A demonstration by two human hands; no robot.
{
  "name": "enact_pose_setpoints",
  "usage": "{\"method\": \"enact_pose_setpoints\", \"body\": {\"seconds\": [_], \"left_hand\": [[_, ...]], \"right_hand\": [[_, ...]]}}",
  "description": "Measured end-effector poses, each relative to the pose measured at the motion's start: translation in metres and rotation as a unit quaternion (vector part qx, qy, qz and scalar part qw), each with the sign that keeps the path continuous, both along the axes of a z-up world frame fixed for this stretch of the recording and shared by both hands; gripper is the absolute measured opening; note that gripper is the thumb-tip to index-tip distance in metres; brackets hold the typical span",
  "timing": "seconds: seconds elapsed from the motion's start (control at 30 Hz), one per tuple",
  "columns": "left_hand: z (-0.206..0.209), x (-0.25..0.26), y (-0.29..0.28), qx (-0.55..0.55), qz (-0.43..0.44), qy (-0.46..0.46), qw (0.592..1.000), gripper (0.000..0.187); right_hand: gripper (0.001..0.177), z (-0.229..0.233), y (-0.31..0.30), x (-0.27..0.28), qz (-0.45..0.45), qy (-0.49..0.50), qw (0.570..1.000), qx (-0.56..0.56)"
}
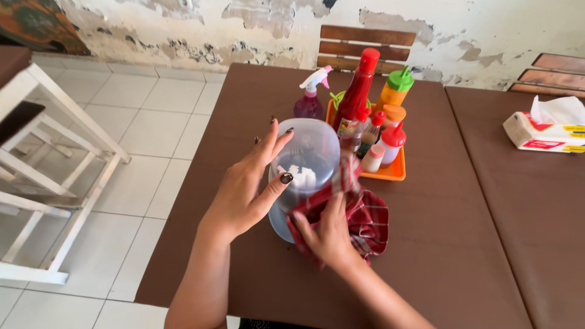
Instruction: The person wipes a blue plastic cutlery holder with a red and white checkered cloth. They rotate the container to clean the sides and top, ensuring the entire surface is wiped down. The holder contains forks and spoons and is placed on a brown table next to a tray of condiments.
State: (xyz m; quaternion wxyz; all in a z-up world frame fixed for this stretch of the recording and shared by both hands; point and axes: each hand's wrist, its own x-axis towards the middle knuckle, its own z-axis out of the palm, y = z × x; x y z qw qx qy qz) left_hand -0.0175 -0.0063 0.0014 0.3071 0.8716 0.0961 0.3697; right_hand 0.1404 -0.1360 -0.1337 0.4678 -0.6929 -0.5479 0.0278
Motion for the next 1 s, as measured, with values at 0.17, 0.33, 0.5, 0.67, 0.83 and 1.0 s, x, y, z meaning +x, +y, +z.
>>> {"method": "enact_pose_setpoints", "body": {"seconds": [0.17,0.33,0.5,0.67,0.83,1.0], "left_hand": [[0.000,0.000,0.001,-0.002,0.013,-0.016,1.000,0.074],[-0.004,0.001,-0.001,-0.008,0.010,-0.016,1.000,0.073],[-0.005,0.004,-0.006,0.026,0.031,-0.023,0.999,0.074],[-0.009,0.007,-0.006,0.056,0.045,-0.023,0.997,0.077],[-0.020,0.007,-0.003,0.008,0.024,-0.037,0.999,0.077],[-0.063,0.003,-0.045,-0.075,0.068,-0.138,0.985,0.096]], "right_hand": [[0.109,0.012,0.030,0.006,-0.014,-0.034,0.991,0.129],[0.104,0.009,0.006,0.022,0.036,0.009,0.999,0.013],[0.103,0.031,0.016,0.021,0.033,0.041,0.998,0.035],[0.103,0.051,0.017,0.019,0.094,0.083,0.990,0.070],[0.079,0.037,-0.005,0.069,0.220,0.217,0.951,-0.019],[0.043,-0.010,0.032,0.125,0.204,0.342,0.914,-0.082]]}}
